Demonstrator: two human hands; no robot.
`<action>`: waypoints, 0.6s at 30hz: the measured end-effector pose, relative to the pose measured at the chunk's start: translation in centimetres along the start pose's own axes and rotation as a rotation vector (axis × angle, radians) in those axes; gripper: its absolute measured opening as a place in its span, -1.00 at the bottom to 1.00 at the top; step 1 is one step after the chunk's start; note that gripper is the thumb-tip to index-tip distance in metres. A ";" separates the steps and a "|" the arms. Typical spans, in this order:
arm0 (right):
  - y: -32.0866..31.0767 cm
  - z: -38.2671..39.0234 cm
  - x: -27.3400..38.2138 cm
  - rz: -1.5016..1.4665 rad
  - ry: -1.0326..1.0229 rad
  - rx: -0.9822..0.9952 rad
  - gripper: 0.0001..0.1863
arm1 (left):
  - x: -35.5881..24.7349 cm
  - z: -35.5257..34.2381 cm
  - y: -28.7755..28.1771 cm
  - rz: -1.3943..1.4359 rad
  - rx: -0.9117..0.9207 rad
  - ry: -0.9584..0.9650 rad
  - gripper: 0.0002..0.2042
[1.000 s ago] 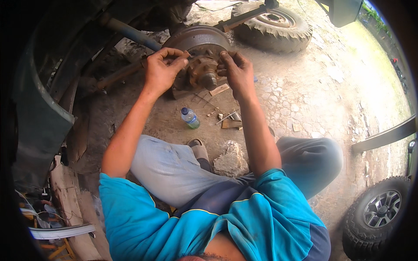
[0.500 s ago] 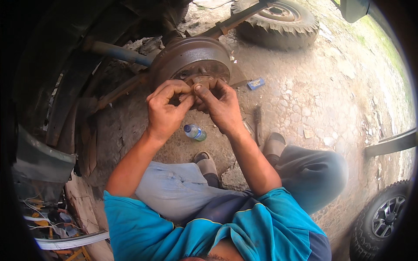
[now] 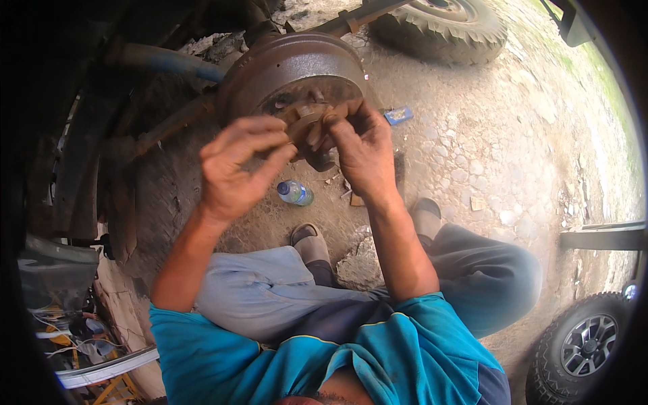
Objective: The person sits on the ground and uses a small tool to scrape and clean the surface of a vehicle wheel hub. They repeatedly rub the metal surface to remove rust or debris, focusing on the area around the axle and mounting bolts.
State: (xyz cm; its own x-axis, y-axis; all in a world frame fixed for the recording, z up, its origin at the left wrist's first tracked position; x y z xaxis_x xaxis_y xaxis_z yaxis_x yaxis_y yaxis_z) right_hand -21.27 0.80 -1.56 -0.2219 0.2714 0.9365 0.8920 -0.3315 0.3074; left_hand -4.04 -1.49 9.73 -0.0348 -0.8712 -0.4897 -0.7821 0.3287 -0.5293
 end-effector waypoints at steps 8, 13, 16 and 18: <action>0.4 0.6 1.4 0.746 -0.264 0.045 -0.79 | 9.7 -6.4 -6.8 -0.040 -0.348 -0.100 -0.79; 3.3 2.0 2.7 1.211 -0.673 0.025 -0.62 | 15.6 -5.6 -5.5 0.006 -0.405 -0.242 -0.73; 4.0 2.1 2.9 1.318 -0.918 0.068 -0.58 | 16.2 -5.0 -4.8 0.118 -0.434 -0.202 -0.68; 5.4 1.9 3.8 1.408 -1.033 0.187 -0.55 | 16.5 -4.4 -4.9 0.108 -0.450 -0.208 -0.66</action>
State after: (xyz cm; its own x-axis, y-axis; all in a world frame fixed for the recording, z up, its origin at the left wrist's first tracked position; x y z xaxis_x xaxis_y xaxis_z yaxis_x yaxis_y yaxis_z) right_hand -16.53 1.71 3.32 0.9422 0.3304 -0.0550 0.2135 -0.7189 -0.6615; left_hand -3.51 -19.01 7.27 -0.0410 -0.7347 -0.6772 -0.9732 0.1829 -0.1395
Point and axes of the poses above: each hand's wrist, its own z-axis away from the middle knuckle, its own y-axis out of the palm, x = y × z, the point moved 8 cm from there along -z, towards the middle knuckle, and after that the axes turned 13 degrees about z, right-handed, at the moved point
